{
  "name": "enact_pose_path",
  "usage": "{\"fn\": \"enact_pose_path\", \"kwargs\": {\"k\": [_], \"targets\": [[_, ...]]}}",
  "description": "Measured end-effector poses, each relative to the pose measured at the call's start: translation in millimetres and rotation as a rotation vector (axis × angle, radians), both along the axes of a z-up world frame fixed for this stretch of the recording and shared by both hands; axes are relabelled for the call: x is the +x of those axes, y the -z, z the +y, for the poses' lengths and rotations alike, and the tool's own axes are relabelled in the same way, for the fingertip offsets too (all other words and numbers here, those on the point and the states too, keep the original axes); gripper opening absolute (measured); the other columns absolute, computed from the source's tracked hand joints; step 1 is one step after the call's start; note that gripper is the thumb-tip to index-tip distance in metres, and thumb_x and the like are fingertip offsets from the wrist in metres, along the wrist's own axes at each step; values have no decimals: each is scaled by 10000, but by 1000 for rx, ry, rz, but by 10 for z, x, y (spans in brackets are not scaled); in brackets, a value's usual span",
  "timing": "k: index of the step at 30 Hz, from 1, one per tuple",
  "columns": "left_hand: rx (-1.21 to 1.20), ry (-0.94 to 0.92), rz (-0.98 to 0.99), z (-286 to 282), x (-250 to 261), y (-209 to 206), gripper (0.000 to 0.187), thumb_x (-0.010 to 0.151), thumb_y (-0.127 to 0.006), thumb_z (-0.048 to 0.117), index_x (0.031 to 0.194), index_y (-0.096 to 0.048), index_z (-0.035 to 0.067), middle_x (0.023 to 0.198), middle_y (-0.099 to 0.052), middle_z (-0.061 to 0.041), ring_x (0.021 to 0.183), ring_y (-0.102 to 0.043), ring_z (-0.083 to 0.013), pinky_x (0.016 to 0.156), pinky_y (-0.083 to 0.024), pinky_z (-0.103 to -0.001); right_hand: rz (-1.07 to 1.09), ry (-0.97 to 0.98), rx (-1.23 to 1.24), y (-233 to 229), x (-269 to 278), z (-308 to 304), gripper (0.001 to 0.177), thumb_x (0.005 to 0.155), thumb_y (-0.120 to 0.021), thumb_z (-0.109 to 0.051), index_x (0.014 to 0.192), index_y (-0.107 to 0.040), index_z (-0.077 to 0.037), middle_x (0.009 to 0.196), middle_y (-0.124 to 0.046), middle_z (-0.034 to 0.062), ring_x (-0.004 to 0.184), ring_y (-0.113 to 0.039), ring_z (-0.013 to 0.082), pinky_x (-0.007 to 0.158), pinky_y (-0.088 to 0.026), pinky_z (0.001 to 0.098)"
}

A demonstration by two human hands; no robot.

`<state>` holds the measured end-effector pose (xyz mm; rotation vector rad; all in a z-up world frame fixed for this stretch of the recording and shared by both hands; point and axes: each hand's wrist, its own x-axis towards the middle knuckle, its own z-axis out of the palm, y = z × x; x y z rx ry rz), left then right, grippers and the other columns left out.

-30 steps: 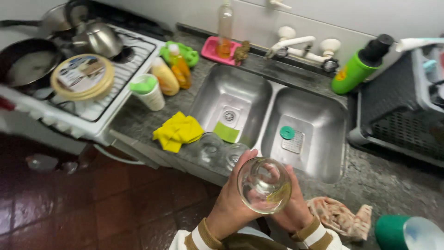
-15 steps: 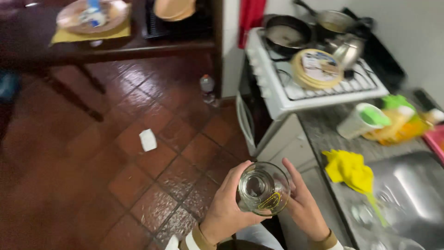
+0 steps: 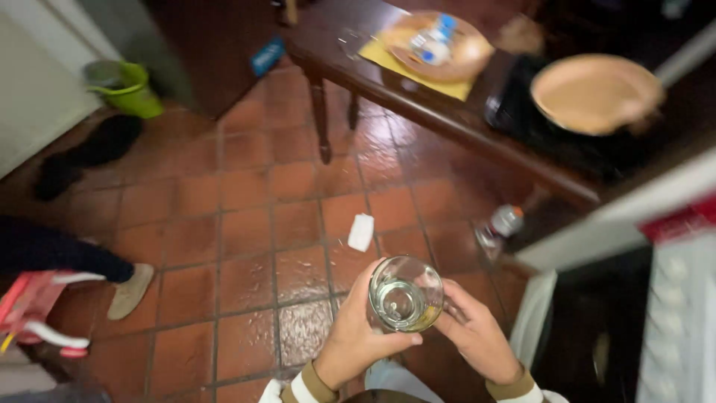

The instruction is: Taking plates and glasses from the kitchen and arranging them on the dining table.

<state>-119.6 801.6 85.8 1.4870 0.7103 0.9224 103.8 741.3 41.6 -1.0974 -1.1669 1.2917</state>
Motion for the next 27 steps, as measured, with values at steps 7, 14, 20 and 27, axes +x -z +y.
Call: {"fn": "enact_pose_path", "kwargs": {"k": [7,14,20,27], "targets": [[4,-289,-39,1128,-282,-165,1021,664,-923,147,1534,-401,25,1467,-569,-121,1376,-561,-233,1153,-444,-369,24,-301,-65,-163,-240,1773,496,960,-618,-44,1441,-518,26,1393,-627,99,1298,-590,190,1099,-458,364],[-21,-480,-8,2499,-883,105,1036,652,-935,178,1524,-393,42,1451,-568,-114,1377,-552,-227,1146,-449,-365,43,-461,-99,9,-876,3514,497,966,-619,-45,1445,-516,33,1352,-639,110,1267,-601,182,1077,-476,360],[-79,-462,-60,4033,-1591,28,1012,655,-929,223,1515,-431,35,1437,-611,-123,1356,-587,-231,1133,-474,-365,48,-457,-91,162,-1599,5087,503,965,-592,-32,1457,-500,17,1357,-637,94,1251,-599,175,1054,-477,359],[-46,-453,-68,5673,-2199,97,1076,640,-951,208,1545,-395,35,1467,-568,-130,1410,-534,-232,1158,-443,-376,12,-406,-98,8,-2210,6597,456,968,-576,-6,1421,-533,28,1327,-650,107,1252,-602,179,1076,-466,359]]}}
